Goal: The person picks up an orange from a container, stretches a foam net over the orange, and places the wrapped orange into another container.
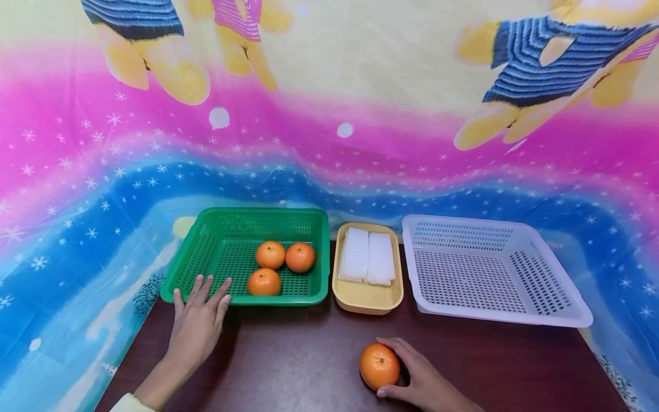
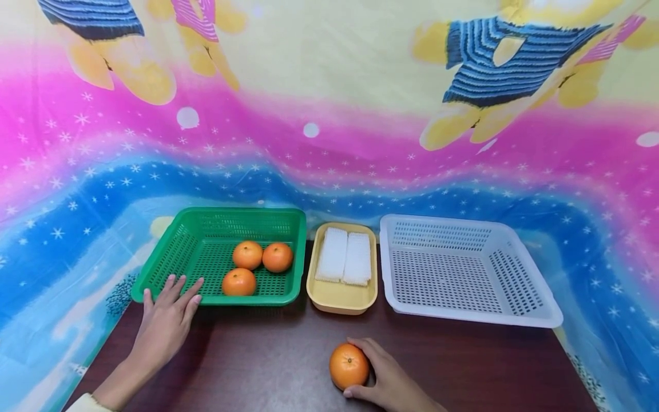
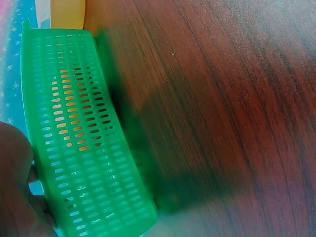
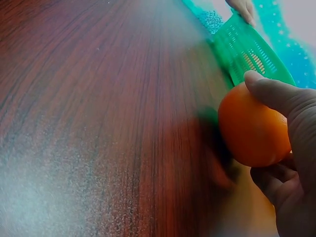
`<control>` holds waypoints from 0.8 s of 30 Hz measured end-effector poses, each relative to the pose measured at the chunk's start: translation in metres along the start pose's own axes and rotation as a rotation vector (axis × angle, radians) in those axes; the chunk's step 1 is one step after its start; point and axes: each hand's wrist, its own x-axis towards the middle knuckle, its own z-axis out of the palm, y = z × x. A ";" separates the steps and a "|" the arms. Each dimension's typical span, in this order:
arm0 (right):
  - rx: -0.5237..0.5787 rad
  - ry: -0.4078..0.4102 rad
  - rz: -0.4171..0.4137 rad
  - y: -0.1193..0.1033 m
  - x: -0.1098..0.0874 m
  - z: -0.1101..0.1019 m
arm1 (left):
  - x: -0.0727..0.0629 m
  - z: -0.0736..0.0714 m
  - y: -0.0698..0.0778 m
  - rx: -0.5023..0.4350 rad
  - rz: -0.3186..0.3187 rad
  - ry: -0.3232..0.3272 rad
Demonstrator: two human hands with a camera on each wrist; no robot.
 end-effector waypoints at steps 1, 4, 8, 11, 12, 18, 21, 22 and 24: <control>0.002 -0.005 0.003 0.000 0.000 0.000 | 0.000 0.000 0.000 0.000 0.000 0.001; 0.000 -0.019 0.009 0.001 0.000 0.001 | 0.000 0.000 0.000 0.001 0.001 0.005; 0.000 -0.028 0.011 0.001 0.000 0.001 | 0.000 0.000 0.000 -0.001 0.002 0.013; 0.011 -0.036 0.020 0.001 -0.001 0.000 | -0.001 0.000 0.000 -0.001 0.003 0.015; 0.015 -0.041 0.026 0.001 -0.001 0.000 | -0.001 0.000 0.001 0.000 0.002 0.015; 0.024 -0.048 0.045 -0.001 -0.001 0.000 | 0.000 0.000 0.001 -0.002 -0.002 0.011; 0.019 -0.032 0.025 -0.002 -0.002 0.002 | 0.000 0.000 0.001 -0.002 0.000 0.012; 0.015 -0.025 0.016 -0.001 -0.002 0.003 | 0.000 0.000 0.001 -0.002 -0.001 0.010; 0.008 -0.012 -0.008 -0.001 -0.003 0.004 | 0.000 0.000 0.001 -0.002 -0.003 0.005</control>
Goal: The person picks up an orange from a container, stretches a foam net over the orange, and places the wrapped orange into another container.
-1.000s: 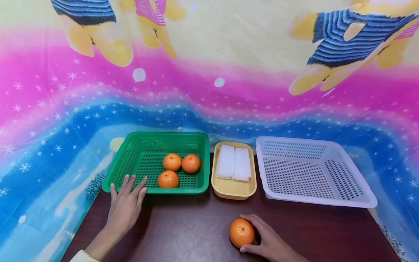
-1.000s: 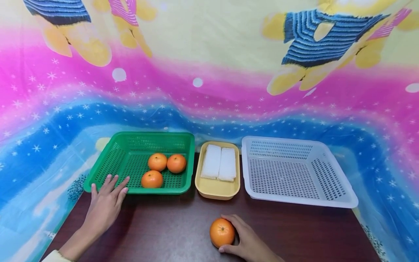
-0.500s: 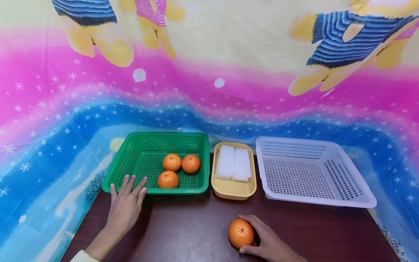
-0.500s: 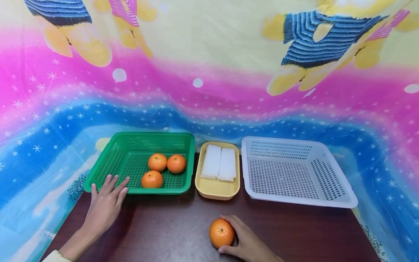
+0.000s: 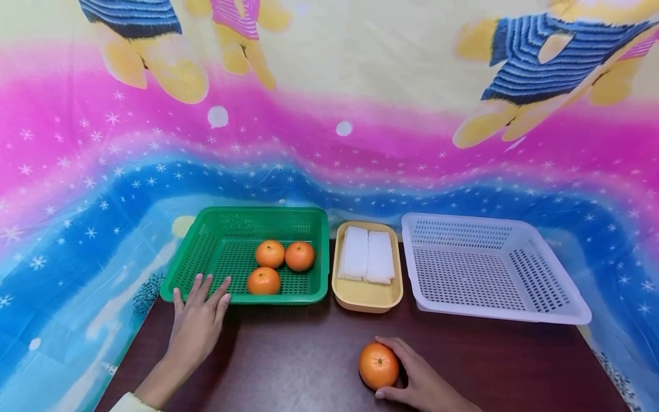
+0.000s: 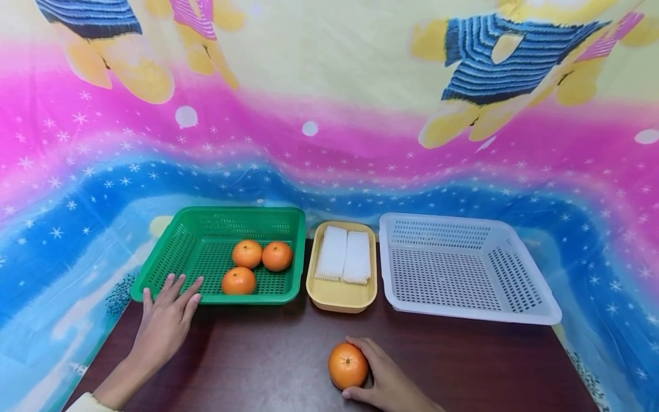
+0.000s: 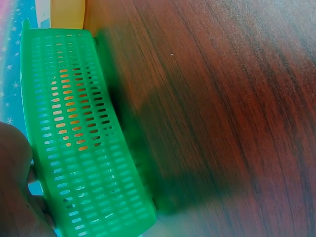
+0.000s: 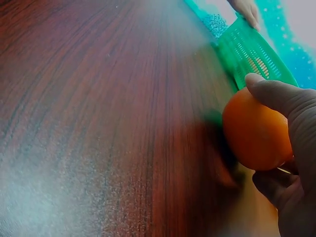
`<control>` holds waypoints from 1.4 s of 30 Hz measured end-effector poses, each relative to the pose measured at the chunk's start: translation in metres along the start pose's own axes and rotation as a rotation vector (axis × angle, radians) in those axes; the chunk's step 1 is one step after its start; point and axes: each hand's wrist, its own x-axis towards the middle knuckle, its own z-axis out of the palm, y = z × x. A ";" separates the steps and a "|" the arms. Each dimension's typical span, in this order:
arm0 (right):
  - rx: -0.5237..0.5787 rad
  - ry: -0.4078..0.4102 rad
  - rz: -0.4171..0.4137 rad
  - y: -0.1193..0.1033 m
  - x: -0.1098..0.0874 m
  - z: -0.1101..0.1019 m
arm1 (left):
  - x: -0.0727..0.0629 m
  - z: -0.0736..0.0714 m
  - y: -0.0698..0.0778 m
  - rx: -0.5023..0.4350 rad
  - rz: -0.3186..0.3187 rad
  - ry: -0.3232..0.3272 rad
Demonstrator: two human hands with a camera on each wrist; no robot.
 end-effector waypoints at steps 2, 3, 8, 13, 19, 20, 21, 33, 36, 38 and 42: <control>-0.003 0.009 -0.009 0.000 0.000 0.001 | 0.000 0.000 0.000 0.000 -0.002 -0.006; -0.008 0.013 -0.013 0.000 0.000 0.001 | 0.000 0.000 0.000 -0.001 -0.004 -0.008; 0.004 0.003 0.013 -0.001 0.000 0.000 | 0.000 0.001 -0.001 -0.002 -0.007 -0.012; 0.015 -0.014 0.045 -0.003 0.000 -0.002 | 0.000 0.002 -0.002 -0.002 -0.006 -0.010; -0.058 0.026 0.085 -0.012 0.005 -0.010 | 0.001 0.000 0.000 0.001 -0.012 -0.038; -0.080 0.041 0.080 -0.014 0.007 -0.013 | 0.002 -0.002 0.001 0.001 -0.015 -0.044; -0.103 0.058 0.073 -0.016 0.009 -0.015 | 0.003 -0.004 0.003 0.001 -0.018 -0.046; -0.206 0.103 0.001 -0.037 0.082 -0.062 | 0.020 -0.003 0.083 -0.121 0.295 0.109; -0.192 0.057 0.038 -0.037 0.109 -0.071 | 0.019 0.006 0.112 -0.138 0.412 0.117; -0.198 0.036 0.045 -0.036 0.128 -0.076 | 0.020 0.011 0.130 -0.126 0.476 0.119; -0.261 0.005 0.073 -0.031 0.166 -0.084 | 0.024 0.025 0.156 -0.069 0.613 0.141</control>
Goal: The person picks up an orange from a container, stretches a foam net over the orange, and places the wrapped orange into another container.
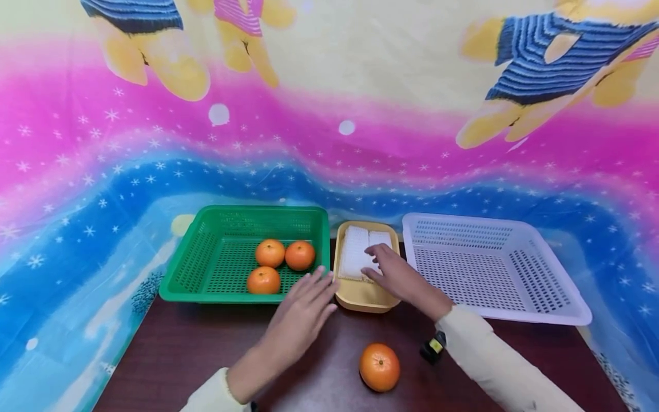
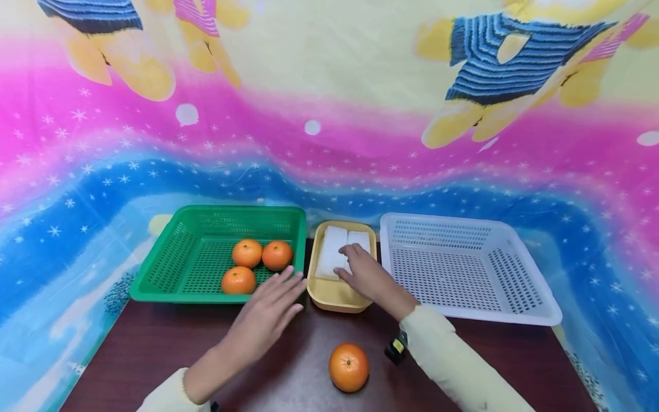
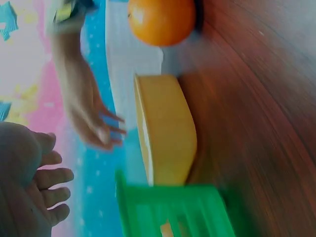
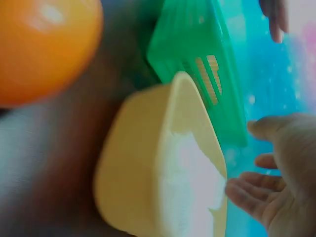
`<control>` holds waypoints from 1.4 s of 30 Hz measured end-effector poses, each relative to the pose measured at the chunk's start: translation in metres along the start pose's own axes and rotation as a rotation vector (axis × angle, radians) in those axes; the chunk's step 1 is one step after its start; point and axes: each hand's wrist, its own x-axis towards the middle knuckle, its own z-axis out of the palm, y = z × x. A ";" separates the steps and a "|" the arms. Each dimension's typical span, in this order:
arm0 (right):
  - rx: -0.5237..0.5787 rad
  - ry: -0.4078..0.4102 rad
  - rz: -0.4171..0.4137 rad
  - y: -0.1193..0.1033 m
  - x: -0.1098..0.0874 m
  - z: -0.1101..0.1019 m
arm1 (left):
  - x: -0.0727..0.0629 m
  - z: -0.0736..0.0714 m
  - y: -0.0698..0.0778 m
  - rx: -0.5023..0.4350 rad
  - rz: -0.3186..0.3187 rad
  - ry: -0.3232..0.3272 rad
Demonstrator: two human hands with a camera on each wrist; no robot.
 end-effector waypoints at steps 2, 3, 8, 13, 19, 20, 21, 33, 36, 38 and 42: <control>-0.015 -0.024 0.043 0.003 0.018 -0.003 | 0.006 0.009 0.006 -0.003 0.054 -0.020; -0.013 -0.040 0.072 0.004 0.026 -0.004 | 0.009 0.014 0.009 -0.010 0.072 -0.037; -0.010 -0.128 0.215 0.012 0.061 -0.007 | 0.023 0.038 0.023 0.056 0.088 -0.136; -0.008 -0.180 0.309 0.013 0.078 -0.003 | 0.033 0.059 0.037 0.219 0.060 -0.214; 0.035 -0.205 0.429 0.002 0.087 0.002 | 0.026 0.079 0.042 0.273 -0.060 -0.353; 0.037 -0.210 0.454 0.001 0.087 0.003 | 0.024 0.082 0.041 0.262 -0.079 -0.353; 0.035 -0.211 0.478 0.000 0.087 0.004 | 0.022 0.084 0.041 0.248 -0.095 -0.341; 0.134 -0.103 0.591 0.011 0.087 0.016 | 0.010 0.099 0.023 0.196 -0.027 -0.166; 0.206 -0.083 0.600 0.014 0.088 0.018 | 0.010 0.100 0.021 0.210 -0.004 -0.169; 0.267 -0.062 0.603 0.015 0.088 0.018 | 0.010 0.100 0.020 0.208 0.001 -0.169; 0.383 -0.034 0.585 0.018 0.087 0.014 | 0.009 0.103 0.018 0.170 -0.016 -0.140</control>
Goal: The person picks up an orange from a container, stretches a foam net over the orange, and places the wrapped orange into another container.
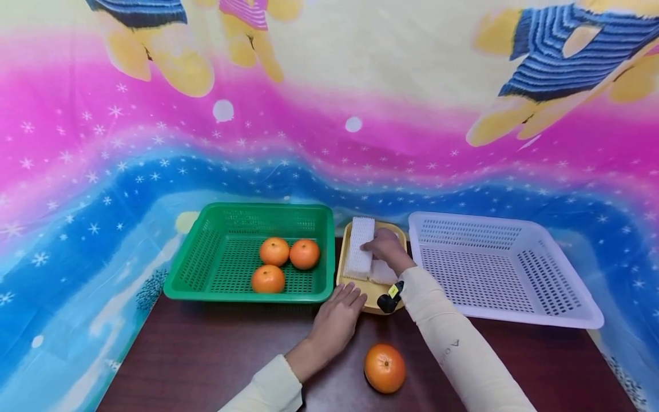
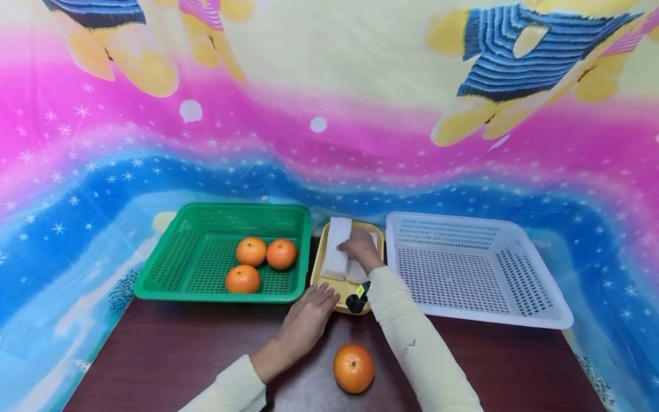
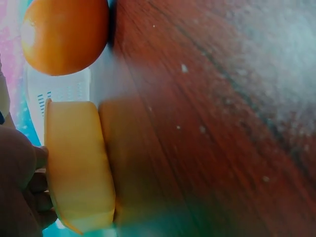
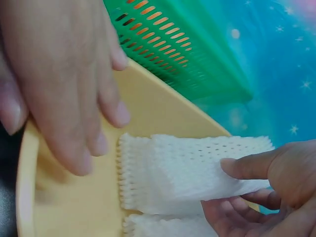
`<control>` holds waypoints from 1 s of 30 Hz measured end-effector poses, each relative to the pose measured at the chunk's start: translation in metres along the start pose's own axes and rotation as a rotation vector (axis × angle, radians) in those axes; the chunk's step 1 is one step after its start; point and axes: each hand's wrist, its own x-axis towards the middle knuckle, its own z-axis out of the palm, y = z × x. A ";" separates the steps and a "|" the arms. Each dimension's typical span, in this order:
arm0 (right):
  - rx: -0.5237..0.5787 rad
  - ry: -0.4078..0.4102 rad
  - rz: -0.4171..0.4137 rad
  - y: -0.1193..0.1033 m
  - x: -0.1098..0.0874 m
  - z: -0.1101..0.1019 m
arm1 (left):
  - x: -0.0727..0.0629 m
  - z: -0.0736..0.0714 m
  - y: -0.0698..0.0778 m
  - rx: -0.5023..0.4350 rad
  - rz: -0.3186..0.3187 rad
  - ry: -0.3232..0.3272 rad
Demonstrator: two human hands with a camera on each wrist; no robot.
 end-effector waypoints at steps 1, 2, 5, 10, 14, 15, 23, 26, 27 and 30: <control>0.024 0.001 -0.005 0.000 0.000 -0.002 | 0.000 0.000 0.000 -0.009 -0.006 0.008; 0.041 0.002 -0.009 0.001 -0.001 -0.005 | 0.000 0.001 0.000 -0.017 -0.013 0.014; 0.096 0.001 -0.031 0.002 -0.003 -0.012 | 0.001 0.001 0.000 -0.040 -0.025 0.019; 0.200 -0.016 -0.086 0.004 -0.010 -0.023 | 0.001 0.001 -0.001 -0.051 -0.030 0.020; 0.204 -0.019 -0.096 0.004 -0.018 -0.032 | 0.001 0.001 -0.002 -0.058 -0.022 0.027; 0.197 -0.020 -0.095 0.003 -0.021 -0.034 | 0.001 0.002 -0.002 -0.058 -0.020 0.028; 0.195 -0.030 -0.117 0.009 -0.043 -0.046 | 0.004 0.000 -0.002 -0.067 -0.026 0.011; 0.192 -0.031 -0.141 0.014 -0.053 -0.050 | 0.003 0.002 -0.001 -0.064 -0.024 0.026; 0.194 -0.032 -0.150 0.016 -0.057 -0.052 | 0.003 0.002 -0.001 -0.063 -0.024 0.031; 0.199 -0.034 -0.180 0.021 -0.069 -0.056 | 0.001 0.003 -0.001 -0.058 -0.025 0.039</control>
